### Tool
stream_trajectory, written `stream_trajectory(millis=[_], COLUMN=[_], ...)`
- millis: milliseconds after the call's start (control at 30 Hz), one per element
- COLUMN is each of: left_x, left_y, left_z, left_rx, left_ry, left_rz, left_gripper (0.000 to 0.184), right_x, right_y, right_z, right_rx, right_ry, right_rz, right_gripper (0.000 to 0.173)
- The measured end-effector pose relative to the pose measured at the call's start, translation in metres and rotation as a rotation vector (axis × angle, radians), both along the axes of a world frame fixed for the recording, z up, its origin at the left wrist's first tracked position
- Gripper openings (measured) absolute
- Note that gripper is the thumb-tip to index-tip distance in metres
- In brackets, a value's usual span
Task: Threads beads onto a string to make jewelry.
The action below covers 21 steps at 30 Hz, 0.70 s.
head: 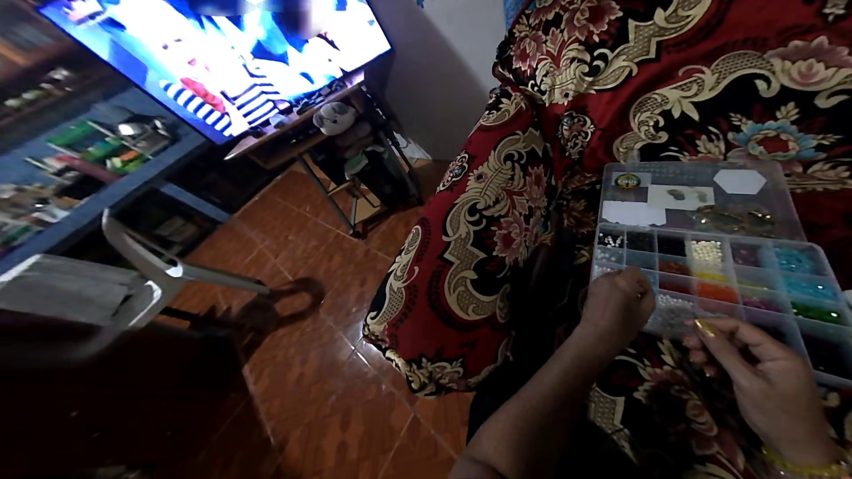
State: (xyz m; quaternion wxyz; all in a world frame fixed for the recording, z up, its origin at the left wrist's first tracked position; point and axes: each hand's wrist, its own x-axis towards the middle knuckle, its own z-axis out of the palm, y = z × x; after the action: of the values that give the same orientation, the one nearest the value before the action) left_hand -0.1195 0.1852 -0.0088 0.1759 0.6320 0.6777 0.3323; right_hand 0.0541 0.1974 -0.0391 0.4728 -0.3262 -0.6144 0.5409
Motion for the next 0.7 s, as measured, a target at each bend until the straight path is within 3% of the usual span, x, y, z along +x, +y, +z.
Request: stream_trajectory(millis=[233,433,700], left_x=[0.002,0.008,0.015], left_y=[0.002,0.0,0.001], left_z=[0.004,0.008,0.007], left_rx=[0.024,-0.204,-0.287], left_ry=[-0.378,-1.008,-1.067], left_rz=[-0.074,-0.157,-0.154], left_gripper=[0.019,0.014,0.015], right_x=[0.0,0.001,0.001], right_y=[0.0,0.001,0.002], right_z=[0.001,-0.002,-0.002], right_rx=[-0.002,-0.008,-0.016], right_ry=[0.019,0.068,0.081], right_rz=[-0.012,-0.037,-0.045], right_gripper=[0.013,0.012,0.013])
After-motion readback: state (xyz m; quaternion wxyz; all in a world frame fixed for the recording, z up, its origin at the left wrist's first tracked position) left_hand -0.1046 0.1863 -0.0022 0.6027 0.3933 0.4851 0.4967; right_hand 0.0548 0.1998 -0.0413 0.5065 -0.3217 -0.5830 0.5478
